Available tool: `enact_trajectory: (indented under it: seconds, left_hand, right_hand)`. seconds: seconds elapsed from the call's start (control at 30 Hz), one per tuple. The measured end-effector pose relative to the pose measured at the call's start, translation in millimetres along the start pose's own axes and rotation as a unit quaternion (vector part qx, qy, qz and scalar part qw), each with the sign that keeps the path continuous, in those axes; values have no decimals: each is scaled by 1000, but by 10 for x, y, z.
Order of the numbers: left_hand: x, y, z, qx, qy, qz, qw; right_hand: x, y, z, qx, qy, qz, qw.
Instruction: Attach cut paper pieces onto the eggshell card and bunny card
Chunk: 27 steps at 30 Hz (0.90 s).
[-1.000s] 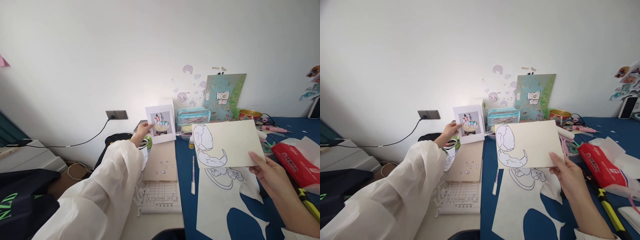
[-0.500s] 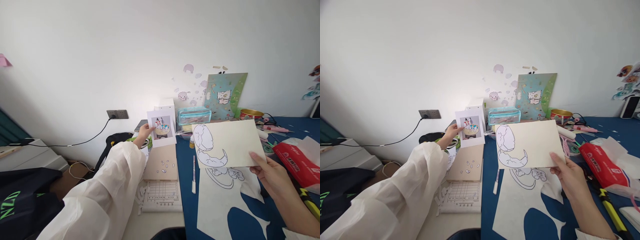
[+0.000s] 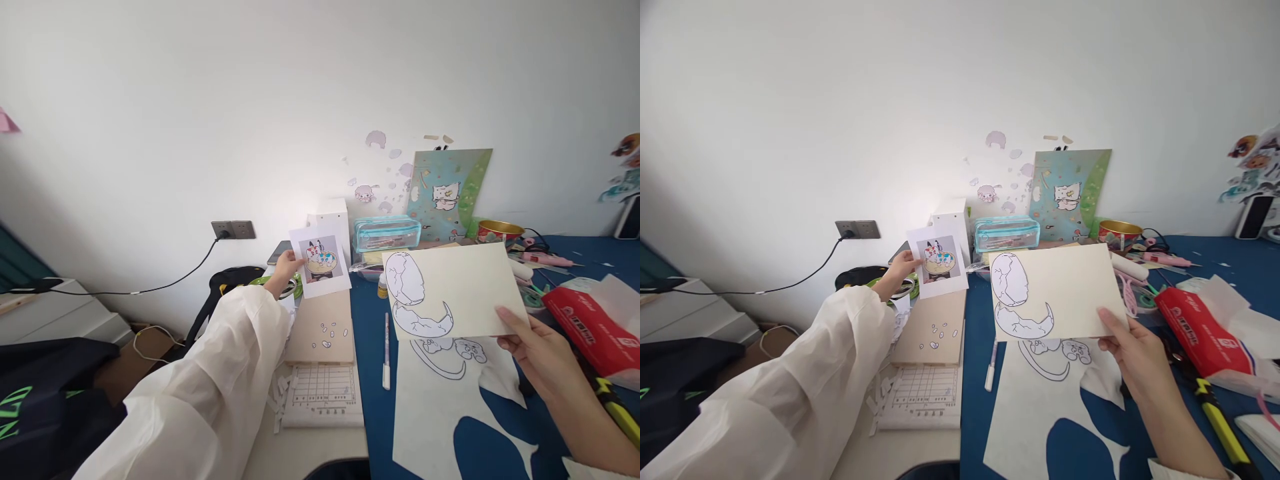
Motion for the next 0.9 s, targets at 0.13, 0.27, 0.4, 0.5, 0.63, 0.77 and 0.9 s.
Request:
enact_trajectory:
  seconds: [0.13,0.27,0.4,0.5,0.63,0.77,0.9]
  left_hand:
    - [46,-14,17,-10,3,-9,1000]
    - [105,-148,35,-15,7,-33,999]
    - [160,-312,12,-15,11,-54,998]
    - [191,-359,-30,-13,16,-59,998]
    - [189,-343,-77,-10,22,-59,998]
    - [153,-359,-94,-4,19,-61,998]
    - [83,-405,-110,17,20,-65,998]
  right_hand:
    - [6,-24,1,1,9,-8,1000]
    - [14,-48,8,5,11,-8,1000]
    - [17,-72,18,5,1,-13,1000]
    - [13,-85,39,0,-8,-24,1000]
    - [19,-83,65,2,-14,-28,1000]
    - [35,-104,39,6,-2,-29,1000]
    - [18,-107,13,2,-3,-22,1000]
Point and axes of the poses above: each hand's wrist, its own x-axis towards the middle knuckle, its own z-axis out of the back of the hand, y = z × x, the point moved 9 cm from there along x, towards the middle knuckle, and after that the axes turned 12 degrees about z, right-handed, at the moved point
